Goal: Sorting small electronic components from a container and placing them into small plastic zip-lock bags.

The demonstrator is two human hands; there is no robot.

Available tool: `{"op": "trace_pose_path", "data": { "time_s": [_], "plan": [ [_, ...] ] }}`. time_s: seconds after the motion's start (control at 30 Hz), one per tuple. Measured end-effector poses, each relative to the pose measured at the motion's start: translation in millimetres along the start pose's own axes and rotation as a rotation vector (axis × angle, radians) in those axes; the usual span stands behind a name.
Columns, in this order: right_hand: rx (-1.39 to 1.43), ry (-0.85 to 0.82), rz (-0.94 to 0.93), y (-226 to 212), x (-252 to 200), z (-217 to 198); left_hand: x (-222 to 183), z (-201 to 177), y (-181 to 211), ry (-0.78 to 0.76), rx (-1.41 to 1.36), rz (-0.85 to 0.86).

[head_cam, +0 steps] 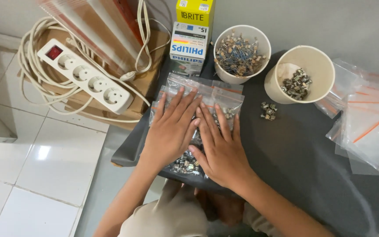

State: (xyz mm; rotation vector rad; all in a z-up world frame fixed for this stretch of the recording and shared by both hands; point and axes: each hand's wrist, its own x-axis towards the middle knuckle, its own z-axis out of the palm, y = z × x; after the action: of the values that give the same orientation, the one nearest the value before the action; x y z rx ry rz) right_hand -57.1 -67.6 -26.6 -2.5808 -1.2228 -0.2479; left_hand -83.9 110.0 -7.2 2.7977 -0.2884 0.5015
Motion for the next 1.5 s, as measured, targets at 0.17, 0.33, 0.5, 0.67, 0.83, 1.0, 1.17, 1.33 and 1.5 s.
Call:
{"op": "trace_pose_path", "data": {
  "time_s": [0.17,0.33,0.5,0.67,0.83,1.0,1.17,1.33,1.5],
  "plan": [
    [0.009,0.007,-0.006,-2,0,-1,-2,2,1,0.032,0.063,0.013],
    [0.075,0.063,-0.027,-1,-3,5,-3,10,1,-0.025,0.064,-0.051],
    [0.195,0.076,-0.031,3,-6,8,-3,10,1,-0.06,0.063,-0.058],
    [0.553,0.076,-0.042,19,-10,0,-2,9,10,-0.057,0.092,-0.063],
    [0.738,0.057,-0.03,41,-33,-18,10,3,44,0.0,0.176,-0.013],
    [0.571,0.077,-0.04,72,-58,-33,27,10,81,0.121,0.333,0.148],
    [0.356,0.196,-0.007,109,-74,-31,41,56,97,0.01,0.189,0.268],
    [0.29,0.315,0.123,129,-74,-44,72,58,118,-0.227,-0.08,0.169],
    [0.715,0.533,0.39,165,-71,-36,102,53,116,-0.282,-0.579,-0.123]
  ]
}}
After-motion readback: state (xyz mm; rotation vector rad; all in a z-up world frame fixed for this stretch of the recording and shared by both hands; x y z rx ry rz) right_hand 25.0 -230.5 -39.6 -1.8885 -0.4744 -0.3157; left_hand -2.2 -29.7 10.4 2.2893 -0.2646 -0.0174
